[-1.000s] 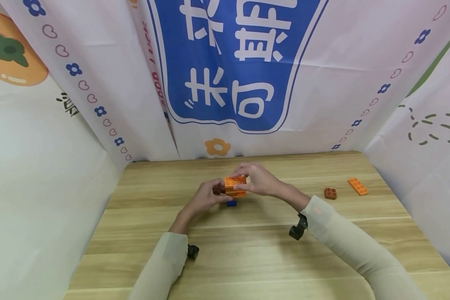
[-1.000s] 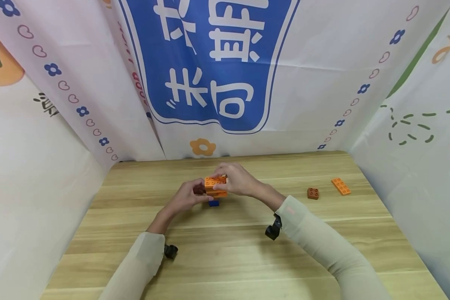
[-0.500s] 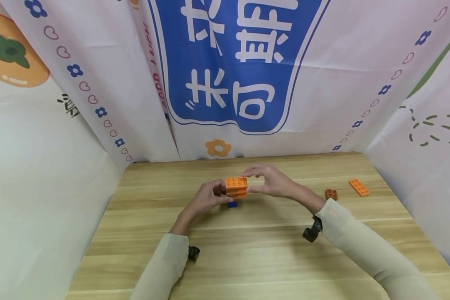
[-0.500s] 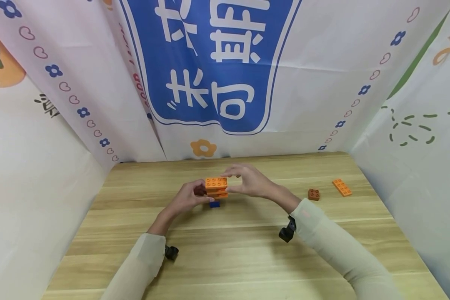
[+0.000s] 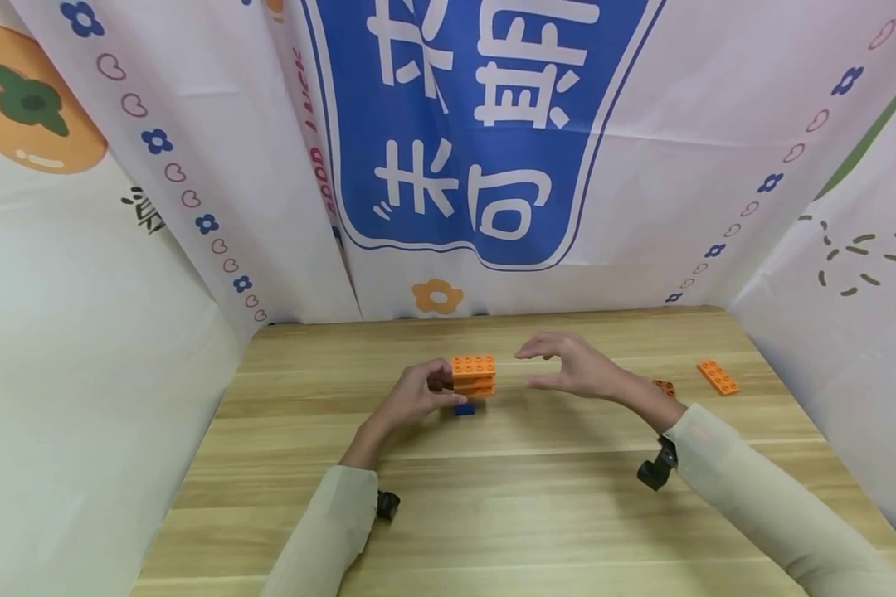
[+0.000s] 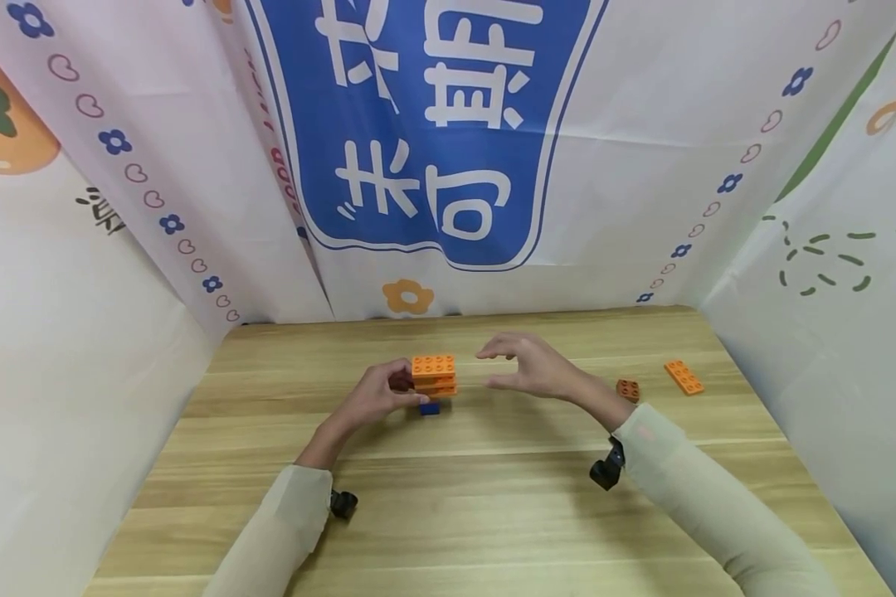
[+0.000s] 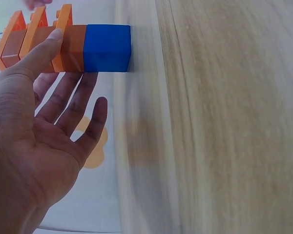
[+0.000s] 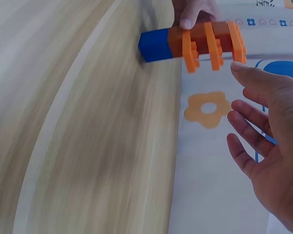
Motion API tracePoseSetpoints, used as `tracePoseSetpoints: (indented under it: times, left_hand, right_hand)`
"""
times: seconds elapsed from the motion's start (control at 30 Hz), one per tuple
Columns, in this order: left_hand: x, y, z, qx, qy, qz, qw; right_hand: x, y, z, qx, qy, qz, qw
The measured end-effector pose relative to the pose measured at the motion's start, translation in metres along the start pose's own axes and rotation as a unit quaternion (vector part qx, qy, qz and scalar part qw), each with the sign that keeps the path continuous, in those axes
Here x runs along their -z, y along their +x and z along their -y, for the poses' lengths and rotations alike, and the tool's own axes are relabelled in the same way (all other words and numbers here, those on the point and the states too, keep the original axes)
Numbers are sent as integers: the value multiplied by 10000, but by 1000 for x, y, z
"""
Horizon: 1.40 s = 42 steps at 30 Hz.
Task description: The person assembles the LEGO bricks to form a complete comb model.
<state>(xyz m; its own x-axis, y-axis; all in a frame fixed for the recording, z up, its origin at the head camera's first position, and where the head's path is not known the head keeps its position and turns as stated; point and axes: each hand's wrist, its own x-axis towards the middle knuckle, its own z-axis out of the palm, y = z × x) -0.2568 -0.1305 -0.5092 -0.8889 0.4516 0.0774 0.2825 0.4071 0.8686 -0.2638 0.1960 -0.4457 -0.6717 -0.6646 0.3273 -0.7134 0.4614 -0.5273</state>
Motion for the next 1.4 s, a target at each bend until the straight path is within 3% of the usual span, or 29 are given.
tracePoseSetpoints:
  times: [0.73, 1.03, 1.4]
  left_hand:
    - [-1, -1, 3, 12, 10, -97, 10000]
    - [-2, 0, 0, 71, 55, -96, 9999]
    - [0, -1, 1, 25, 49, -78, 10000]
  right_hand:
    - [33, -59, -38, -314, -587, 364, 9971]
    - [47, -83, -55, -853, -472, 652, 9931]
    - [60, -106, -73, -678, -629, 547, 9942]
